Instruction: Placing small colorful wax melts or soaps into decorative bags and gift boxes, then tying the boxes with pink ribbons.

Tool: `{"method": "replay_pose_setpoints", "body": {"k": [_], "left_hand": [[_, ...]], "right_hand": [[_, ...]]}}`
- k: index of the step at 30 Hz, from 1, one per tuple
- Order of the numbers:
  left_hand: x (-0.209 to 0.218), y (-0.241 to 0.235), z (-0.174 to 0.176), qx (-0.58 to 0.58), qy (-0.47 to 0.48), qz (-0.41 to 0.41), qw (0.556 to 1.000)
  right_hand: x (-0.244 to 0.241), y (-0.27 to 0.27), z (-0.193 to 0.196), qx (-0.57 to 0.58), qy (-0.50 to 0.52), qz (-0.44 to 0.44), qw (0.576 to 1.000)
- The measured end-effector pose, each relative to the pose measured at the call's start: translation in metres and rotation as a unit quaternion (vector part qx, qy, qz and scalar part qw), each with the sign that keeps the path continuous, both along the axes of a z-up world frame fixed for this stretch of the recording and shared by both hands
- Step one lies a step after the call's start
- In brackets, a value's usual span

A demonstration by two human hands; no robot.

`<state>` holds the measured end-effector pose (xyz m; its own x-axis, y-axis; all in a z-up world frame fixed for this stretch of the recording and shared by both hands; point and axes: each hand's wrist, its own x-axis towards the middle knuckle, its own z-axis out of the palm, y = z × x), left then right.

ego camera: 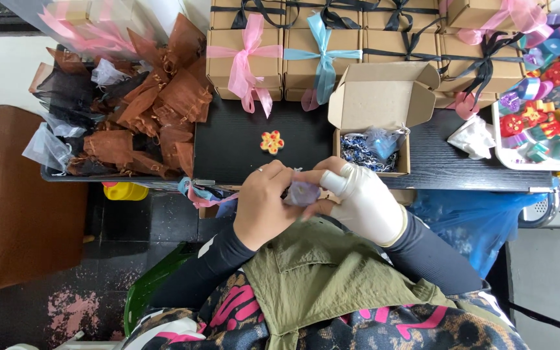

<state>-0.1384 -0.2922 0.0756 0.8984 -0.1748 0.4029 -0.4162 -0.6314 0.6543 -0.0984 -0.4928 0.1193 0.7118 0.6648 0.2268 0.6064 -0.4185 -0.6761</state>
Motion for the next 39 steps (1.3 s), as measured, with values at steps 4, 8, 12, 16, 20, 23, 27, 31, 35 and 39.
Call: {"method": "replay_pose_setpoints", "body": {"k": [4, 8, 12, 16, 20, 23, 27, 31, 35, 39], "left_hand": [[0.003, -0.003, 0.002, -0.047, 0.017, -0.022, 0.999], [0.005, -0.006, 0.001, -0.098, 0.007, -0.009, 0.995], [0.007, -0.01, -0.01, -0.094, -0.007, 0.015, 0.995], [0.01, -0.011, -0.009, -0.097, 0.031, 0.016, 0.995], [0.015, -0.012, -0.002, -0.128, 0.045, 0.006, 0.991], [0.018, -0.011, -0.005, -0.15, 0.076, 0.0, 0.986], [0.023, -0.008, -0.013, -0.2, 0.136, -0.057, 0.969], [0.026, -0.008, -0.013, -0.21, 0.139, -0.088, 0.964], [0.032, -0.008, -0.018, -0.212, 0.102, -0.148, 0.961], [0.034, -0.009, -0.034, -0.258, 0.115, -0.12, 0.952]], "right_hand": [[0.0, 0.003, -0.005, -0.01, -0.042, 0.019, 0.999], [-0.003, 0.002, -0.016, 0.078, -0.077, 0.029, 0.993], [-0.001, -0.003, -0.032, 0.105, -0.102, -0.013, 0.989], [0.005, -0.002, -0.029, 0.064, -0.158, 0.002, 0.985], [0.011, -0.003, -0.04, 0.102, -0.069, -0.044, 0.991], [0.017, -0.007, -0.068, 0.237, 0.227, -0.11, 0.938], [0.018, -0.012, -0.078, 0.354, 0.319, -0.128, 0.87], [0.014, -0.02, -0.06, 0.277, 0.278, -0.091, 0.915], [0.017, -0.022, -0.042, 0.247, 0.175, -0.043, 0.952], [0.015, -0.029, -0.044, 0.275, 0.109, -0.037, 0.955]]}}
